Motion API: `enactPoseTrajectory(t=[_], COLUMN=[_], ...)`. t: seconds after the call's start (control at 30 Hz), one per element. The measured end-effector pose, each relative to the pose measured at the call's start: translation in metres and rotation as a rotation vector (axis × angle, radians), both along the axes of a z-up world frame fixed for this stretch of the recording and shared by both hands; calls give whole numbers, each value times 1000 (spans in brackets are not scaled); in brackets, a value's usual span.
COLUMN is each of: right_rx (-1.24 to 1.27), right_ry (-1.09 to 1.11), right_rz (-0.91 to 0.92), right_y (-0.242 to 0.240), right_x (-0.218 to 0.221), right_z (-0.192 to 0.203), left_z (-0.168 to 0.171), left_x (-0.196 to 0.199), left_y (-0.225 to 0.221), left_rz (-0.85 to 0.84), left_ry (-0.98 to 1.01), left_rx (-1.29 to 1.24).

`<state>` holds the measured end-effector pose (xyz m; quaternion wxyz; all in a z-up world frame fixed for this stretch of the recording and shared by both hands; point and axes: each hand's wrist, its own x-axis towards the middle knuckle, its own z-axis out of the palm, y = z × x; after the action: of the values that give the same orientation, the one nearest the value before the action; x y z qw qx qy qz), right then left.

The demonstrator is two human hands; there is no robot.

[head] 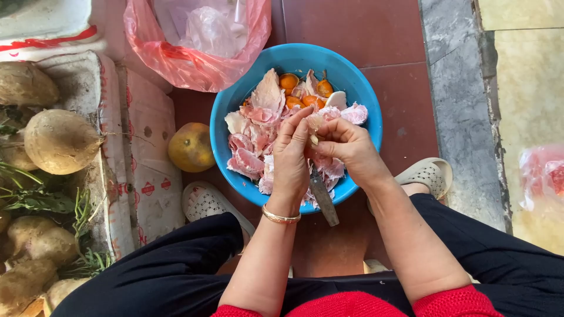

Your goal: Peeling the skin and pith off pomelo segments and placing the fruit in a bowl

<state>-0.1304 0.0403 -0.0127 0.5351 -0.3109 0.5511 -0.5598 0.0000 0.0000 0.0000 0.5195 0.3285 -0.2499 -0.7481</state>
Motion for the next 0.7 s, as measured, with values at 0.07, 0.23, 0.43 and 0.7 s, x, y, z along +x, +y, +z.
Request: enactPoseTrajectory(t=[0.07,0.23,0.43,0.7], right_rx=[16,39,-15,19], right_ry=[-80,-187,-18,202], right_rz=[-31,-94,-71,-113], right_y=[-1,4,3,6], right_x=[-3,2,11,9], right_z=[-8,2,22,18], left_z=[-1,-1,18,1], left_x=[2,2,2,3], left_y=[-4,-3,-1,-6], left_rz=[-11,-14,-27,3], left_ry=[52,86,-227,-140], left_rx=[24,51,-234,-103])
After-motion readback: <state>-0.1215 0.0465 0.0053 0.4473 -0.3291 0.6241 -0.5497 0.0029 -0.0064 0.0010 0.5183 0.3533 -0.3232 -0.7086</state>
